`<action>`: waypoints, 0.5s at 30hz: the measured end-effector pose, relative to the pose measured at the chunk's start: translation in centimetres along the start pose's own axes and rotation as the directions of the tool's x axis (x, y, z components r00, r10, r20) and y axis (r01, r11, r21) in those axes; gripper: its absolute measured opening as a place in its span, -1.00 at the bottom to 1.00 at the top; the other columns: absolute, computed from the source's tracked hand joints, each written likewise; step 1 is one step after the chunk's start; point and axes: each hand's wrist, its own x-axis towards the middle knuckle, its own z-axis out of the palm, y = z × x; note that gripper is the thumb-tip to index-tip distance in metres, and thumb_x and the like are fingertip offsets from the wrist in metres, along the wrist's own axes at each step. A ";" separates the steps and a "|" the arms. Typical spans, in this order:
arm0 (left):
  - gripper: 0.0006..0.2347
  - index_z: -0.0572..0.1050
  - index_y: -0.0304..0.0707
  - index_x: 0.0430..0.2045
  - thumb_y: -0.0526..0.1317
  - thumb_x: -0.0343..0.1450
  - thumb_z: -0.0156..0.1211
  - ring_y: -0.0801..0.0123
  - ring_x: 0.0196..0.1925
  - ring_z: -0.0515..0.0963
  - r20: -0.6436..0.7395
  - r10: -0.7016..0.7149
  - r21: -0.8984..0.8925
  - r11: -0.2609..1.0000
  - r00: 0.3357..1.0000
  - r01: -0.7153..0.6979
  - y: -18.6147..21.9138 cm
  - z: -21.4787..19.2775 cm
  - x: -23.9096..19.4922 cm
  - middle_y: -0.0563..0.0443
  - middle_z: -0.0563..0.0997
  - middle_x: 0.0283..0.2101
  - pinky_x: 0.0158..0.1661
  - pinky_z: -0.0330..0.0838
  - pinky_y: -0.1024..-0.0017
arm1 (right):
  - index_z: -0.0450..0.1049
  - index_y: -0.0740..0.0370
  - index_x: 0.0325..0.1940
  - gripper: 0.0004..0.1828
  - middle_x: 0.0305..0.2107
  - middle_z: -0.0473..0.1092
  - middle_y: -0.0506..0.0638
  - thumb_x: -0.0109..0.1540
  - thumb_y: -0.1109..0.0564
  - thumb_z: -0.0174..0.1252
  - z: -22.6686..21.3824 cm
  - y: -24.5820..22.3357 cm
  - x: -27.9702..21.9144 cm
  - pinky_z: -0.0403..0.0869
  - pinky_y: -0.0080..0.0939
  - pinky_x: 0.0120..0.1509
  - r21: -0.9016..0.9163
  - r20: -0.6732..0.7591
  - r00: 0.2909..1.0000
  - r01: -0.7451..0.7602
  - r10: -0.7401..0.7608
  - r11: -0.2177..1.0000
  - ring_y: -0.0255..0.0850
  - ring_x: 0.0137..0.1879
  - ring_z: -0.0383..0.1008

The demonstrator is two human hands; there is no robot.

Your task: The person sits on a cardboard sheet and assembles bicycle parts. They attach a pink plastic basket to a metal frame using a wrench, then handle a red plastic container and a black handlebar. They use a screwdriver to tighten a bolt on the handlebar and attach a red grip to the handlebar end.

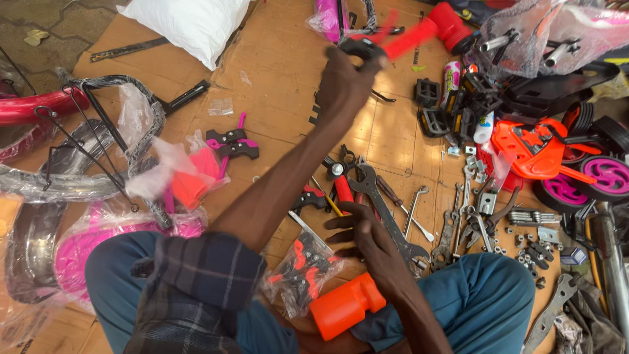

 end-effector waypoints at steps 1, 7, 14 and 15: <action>-0.21 0.12 -0.47 0.15 0.19 0.26 0.33 0.05 -0.19 0.72 -0.076 -0.103 -0.021 0.995 0.992 0.101 0.2 -0.4 0.1 -0.19 0.70 -0.20 -0.14 0.45 0.07 | 0.19 0.11 0.43 -0.30 0.10 0.43 0.15 0.32 -0.29 -0.23 0.6 -1.0 -1.0 0.57 -0.10 0.07 0.143 0.072 0.997 -0.038 0.027 0.989 -0.06 0.06 0.54; -0.10 -0.16 -0.48 0.28 0.10 0.28 0.31 -0.07 0.06 0.62 -0.287 -0.544 -0.361 0.824 0.788 0.437 -0.6 -3.5 1.3 -0.34 0.57 0.00 0.17 0.26 -0.11 | 0.10 0.18 0.54 -0.25 0.26 0.29 0.10 0.34 -0.05 0.21 1.6 -7.0 -4.0 0.52 -0.09 0.15 -0.006 0.296 0.924 0.254 -0.241 0.967 -0.12 0.12 0.48; -0.47 0.23 -0.31 0.13 0.17 0.51 0.06 -0.25 0.36 0.25 -0.299 -0.184 0.188 0.951 0.936 0.246 -9.6 -8.2 2.0 -0.37 0.36 0.25 0.09 0.38 -0.19 | 0.49 -0.06 0.35 -0.40 -0.47 0.57 -0.01 0.19 0.01 0.29 -0.7 -13.2 -2.7 0.46 -0.16 -0.33 -0.667 -0.111 0.989 -0.146 0.096 0.731 -0.27 -0.43 0.46; -0.54 0.29 -0.32 0.05 0.10 0.49 0.08 -0.25 0.33 0.27 -0.285 -0.096 0.407 0.889 0.954 0.211 -11.6 -10.4 1.9 -0.37 0.34 0.27 0.09 0.36 -0.19 | 0.52 -0.04 0.31 -0.44 -0.44 0.59 -0.04 0.19 0.01 0.29 -0.9 -13.9 -2.6 0.49 -0.18 -0.31 -0.735 -0.145 0.989 -0.133 0.038 0.665 -0.27 -0.44 0.50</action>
